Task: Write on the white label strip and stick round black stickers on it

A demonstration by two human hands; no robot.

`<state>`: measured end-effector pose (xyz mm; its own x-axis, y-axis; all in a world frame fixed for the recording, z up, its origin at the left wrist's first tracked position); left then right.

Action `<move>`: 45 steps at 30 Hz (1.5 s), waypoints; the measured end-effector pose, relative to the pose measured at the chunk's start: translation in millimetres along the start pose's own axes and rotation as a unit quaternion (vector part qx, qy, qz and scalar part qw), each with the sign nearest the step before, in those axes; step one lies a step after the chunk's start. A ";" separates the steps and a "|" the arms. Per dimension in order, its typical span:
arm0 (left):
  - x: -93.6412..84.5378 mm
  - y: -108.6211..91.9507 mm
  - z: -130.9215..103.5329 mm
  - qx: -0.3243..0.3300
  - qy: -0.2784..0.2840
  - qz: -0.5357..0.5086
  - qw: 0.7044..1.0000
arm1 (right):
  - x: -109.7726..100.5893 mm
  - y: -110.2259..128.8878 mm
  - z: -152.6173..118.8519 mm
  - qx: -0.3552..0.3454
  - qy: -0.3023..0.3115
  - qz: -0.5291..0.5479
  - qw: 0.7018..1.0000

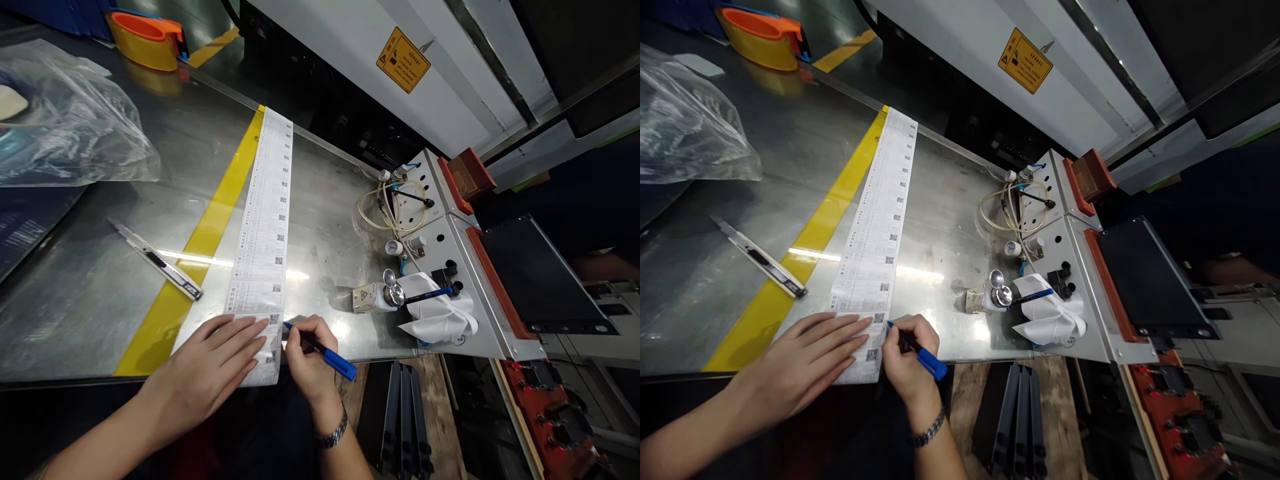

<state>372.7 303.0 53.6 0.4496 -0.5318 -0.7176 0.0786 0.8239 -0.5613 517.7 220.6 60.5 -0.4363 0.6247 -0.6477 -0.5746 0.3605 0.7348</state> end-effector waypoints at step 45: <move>0.0 4.7 -5.2 0.024 0.018 0.000 1.000 | 1.2 -2.6 -0.1 0.020 -0.002 0.008 1.000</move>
<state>368.4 305.9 48.8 0.4178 -0.5379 -0.7322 0.1224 0.8319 -0.5413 518.7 220.4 57.8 -0.4421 0.6332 -0.6353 -0.5391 0.3785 0.7524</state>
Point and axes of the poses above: each hand's wrist, its own z-axis towards the middle knuckle, its own x-axis out of the palm, y = z × x, the point moved 7 cm from there along z, towards the middle knuckle, and after that the axes turned 15 degrees about -z, right-handed, at the moved point
